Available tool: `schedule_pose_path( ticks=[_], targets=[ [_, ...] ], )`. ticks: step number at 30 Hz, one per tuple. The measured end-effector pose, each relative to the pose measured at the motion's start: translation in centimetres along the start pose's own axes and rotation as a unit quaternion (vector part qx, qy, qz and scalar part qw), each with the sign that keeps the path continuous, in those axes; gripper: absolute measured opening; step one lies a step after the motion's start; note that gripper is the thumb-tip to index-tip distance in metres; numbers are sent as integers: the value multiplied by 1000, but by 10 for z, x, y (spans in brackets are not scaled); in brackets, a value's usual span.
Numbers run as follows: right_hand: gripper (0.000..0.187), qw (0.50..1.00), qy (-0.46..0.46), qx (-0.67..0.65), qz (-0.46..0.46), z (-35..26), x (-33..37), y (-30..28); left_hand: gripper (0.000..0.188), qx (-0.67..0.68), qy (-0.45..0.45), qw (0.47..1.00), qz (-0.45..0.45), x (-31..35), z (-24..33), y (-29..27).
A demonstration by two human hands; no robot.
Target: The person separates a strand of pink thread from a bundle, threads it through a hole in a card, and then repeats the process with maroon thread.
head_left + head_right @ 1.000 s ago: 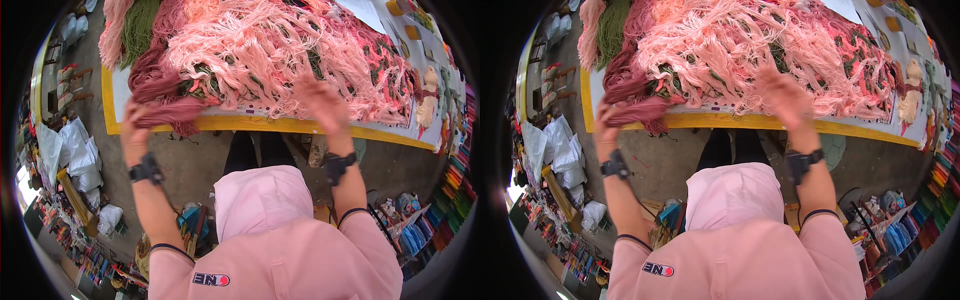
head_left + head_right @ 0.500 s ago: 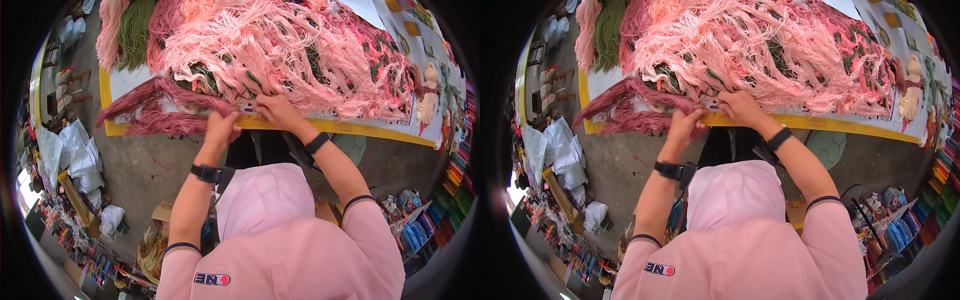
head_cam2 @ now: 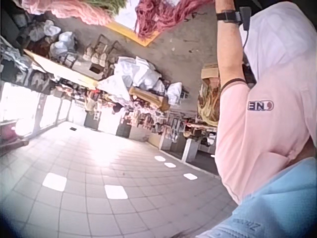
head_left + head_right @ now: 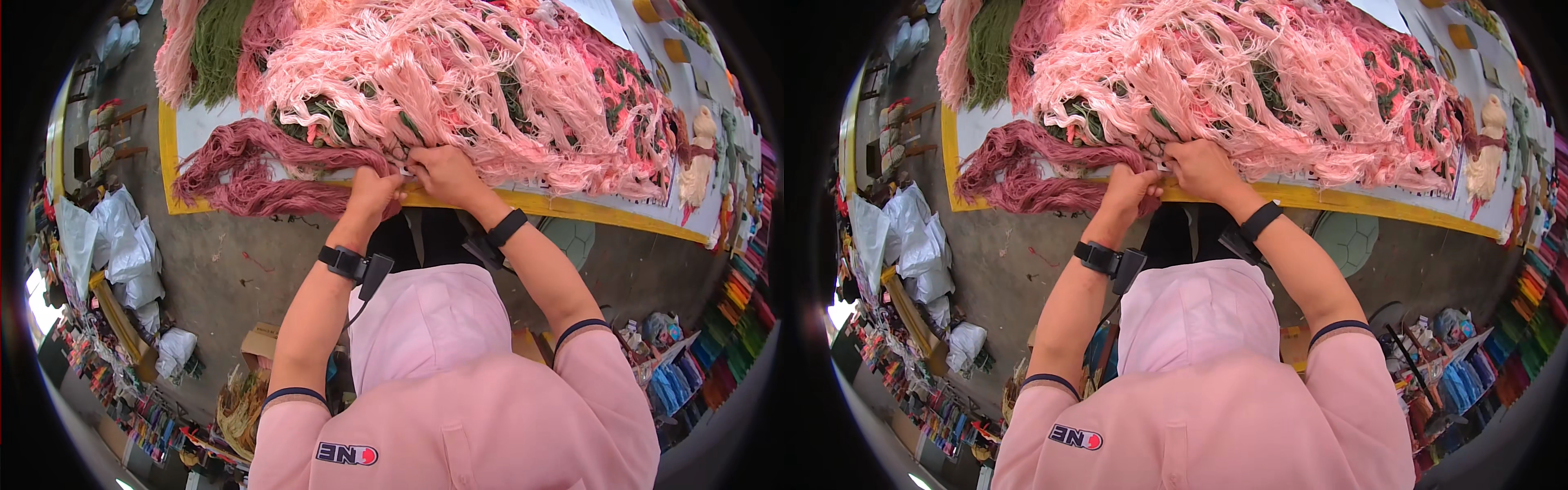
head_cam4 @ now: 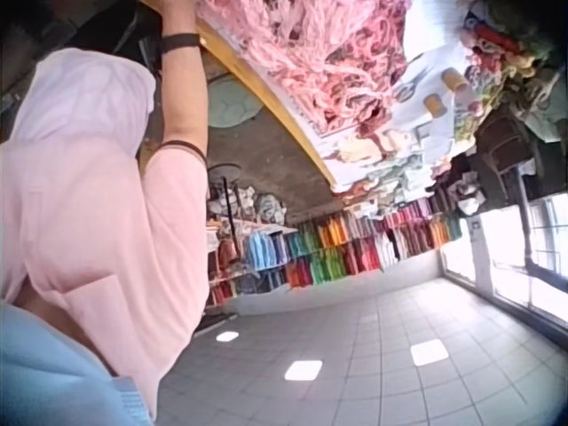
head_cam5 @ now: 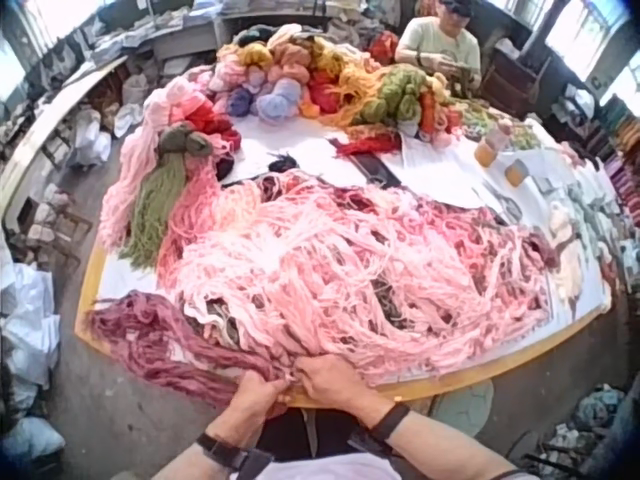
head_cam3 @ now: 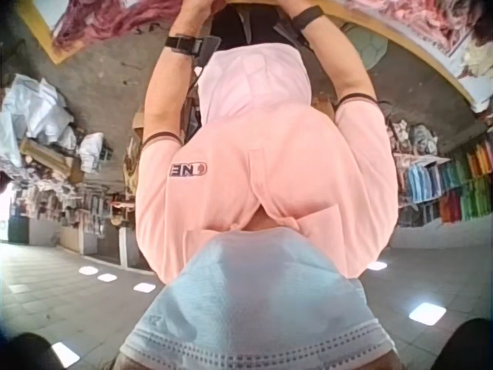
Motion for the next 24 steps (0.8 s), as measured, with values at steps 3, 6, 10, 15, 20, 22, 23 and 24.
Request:
schedule_pose_path(
  ticks=[3,6,10,15,20,22,23,24],
  targets=[
    [9,1000,14,10,-5,-3,-1,-1,5,132,2,990,-45,2,0,6],
    [8,1000,14,21,-8,-9,-4,-2,4,140,17,990,-28,-1,0,9],
    [10,999,14,23,-24,-8,-5,-1,5,27,24,999,5,-6,-3,6],
    [14,999,34,-17,-39,-1,-6,2,14,-186,70,978,65,0,6,-7],
    [14,997,50,0,-59,2,-7,3,17,-169,22,982,86,4,6,-9],
    [14,999,23,-28,-33,-1,-5,0,15,-100,46,991,71,7,8,-11],
    [14,999,28,-25,-39,0,-4,0,15,-99,46,992,68,8,9,-15],
    [13,998,17,-34,-41,-1,-3,1,14,7,53,998,45,11,9,-19]
  ],
)
Point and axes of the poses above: each hand's wrist, its own x-axis away from the middle knuckle, its own y-axis out of the palm, z = x × y, the point moved 5 cm from there along -x, towards the middle knuckle, and after that the axes turned 11 degrees about -z, right-handed, at the moved point
